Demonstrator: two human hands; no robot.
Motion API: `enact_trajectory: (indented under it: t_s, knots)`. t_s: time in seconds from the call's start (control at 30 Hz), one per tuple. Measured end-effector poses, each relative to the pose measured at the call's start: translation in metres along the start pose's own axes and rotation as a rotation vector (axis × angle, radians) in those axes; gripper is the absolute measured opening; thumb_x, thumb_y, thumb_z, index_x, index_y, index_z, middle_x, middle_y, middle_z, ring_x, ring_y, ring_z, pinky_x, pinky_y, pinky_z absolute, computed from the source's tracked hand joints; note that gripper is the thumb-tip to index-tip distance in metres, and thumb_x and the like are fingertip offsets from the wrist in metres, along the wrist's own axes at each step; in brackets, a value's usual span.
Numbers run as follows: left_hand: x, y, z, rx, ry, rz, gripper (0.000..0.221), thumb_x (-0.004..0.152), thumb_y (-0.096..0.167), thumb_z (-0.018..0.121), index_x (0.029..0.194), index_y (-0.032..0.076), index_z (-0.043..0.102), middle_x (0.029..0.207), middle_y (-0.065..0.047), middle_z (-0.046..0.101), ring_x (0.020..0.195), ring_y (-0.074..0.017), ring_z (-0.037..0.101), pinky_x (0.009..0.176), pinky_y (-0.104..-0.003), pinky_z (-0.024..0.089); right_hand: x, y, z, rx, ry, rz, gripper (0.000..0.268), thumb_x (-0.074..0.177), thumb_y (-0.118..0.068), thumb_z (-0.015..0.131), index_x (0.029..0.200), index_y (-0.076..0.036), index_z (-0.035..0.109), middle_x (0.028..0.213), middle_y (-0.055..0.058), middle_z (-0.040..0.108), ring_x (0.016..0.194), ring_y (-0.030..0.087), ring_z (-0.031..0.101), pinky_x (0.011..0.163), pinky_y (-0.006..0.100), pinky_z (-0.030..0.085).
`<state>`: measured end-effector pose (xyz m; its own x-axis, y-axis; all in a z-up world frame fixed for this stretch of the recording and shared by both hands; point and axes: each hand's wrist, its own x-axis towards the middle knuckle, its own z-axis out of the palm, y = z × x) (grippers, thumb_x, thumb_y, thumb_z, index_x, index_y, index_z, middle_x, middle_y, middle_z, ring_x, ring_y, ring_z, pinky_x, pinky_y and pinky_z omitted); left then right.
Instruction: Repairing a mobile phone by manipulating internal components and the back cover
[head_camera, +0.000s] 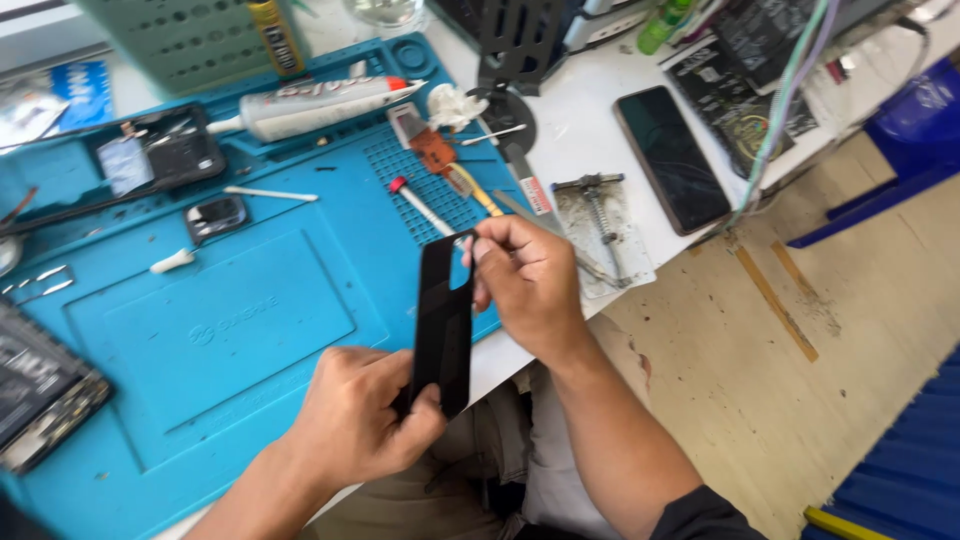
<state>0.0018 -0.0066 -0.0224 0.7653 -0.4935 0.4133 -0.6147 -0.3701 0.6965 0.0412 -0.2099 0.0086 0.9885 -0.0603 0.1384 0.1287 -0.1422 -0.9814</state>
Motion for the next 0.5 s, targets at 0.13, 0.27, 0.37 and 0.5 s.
enact_trajectory:
  t_s: [0.13, 0.27, 0.37, 0.5]
  knots:
    - [-0.0021, 0.0018, -0.0027, -0.007, 0.014, 0.025, 0.039, 0.082, 0.020, 0.061, 0.062, 0.012, 0.029, 0.048, -0.003, 0.026, 0.038, -0.0280, 0.021, 0.041, -0.041, 0.020, -0.0012, -0.0018, 0.0028, -0.080, -0.030, -0.003, 0.020, 0.100, -0.015, 0.053, 0.090, -0.003, 0.066, 0.064, 0.003, 0.061, 0.049, 0.009, 0.058, 0.049, 0.023, 0.054]
    - [-0.0045, 0.0003, -0.0005, 0.012, 0.012, 0.035, 0.040, 0.081, 0.020, 0.064, 0.062, 0.012, 0.030, 0.047, -0.002, 0.026, 0.039, -0.0260, 0.021, 0.041, -0.040, 0.018, -0.0016, -0.0020, 0.0031, -0.198, -0.061, -0.027, 0.021, 0.103, -0.018, 0.051, 0.093, -0.006, 0.064, 0.065, 0.001, 0.060, 0.050, 0.008, 0.058, 0.047, 0.024, 0.052]
    - [-0.0049, -0.0008, 0.0008, 0.031, 0.000, 0.018, 0.039, 0.081, 0.021, 0.064, 0.062, 0.011, 0.031, 0.046, -0.002, 0.027, 0.038, -0.0264, 0.021, 0.040, -0.040, 0.018, -0.0008, -0.0014, 0.0051, -0.282, -0.047, -0.105, 0.019, 0.101, -0.015, 0.048, 0.093, -0.006, 0.063, 0.059, 0.002, 0.057, 0.048, 0.010, 0.056, 0.048, 0.026, 0.047]
    - [-0.0066, -0.0009, 0.0026, 0.067, -0.004, 0.011, 0.040, 0.080, 0.021, 0.065, 0.060, 0.012, 0.031, 0.045, -0.001, 0.028, 0.037, -0.0262, 0.021, 0.038, -0.040, 0.019, 0.0010, 0.0031, 0.0045, -0.478, 0.015, -0.333, 0.019, 0.093, -0.003, 0.044, 0.091, -0.003, 0.063, 0.081, 0.007, 0.065, 0.066, 0.018, 0.057, 0.061, 0.035, 0.044]
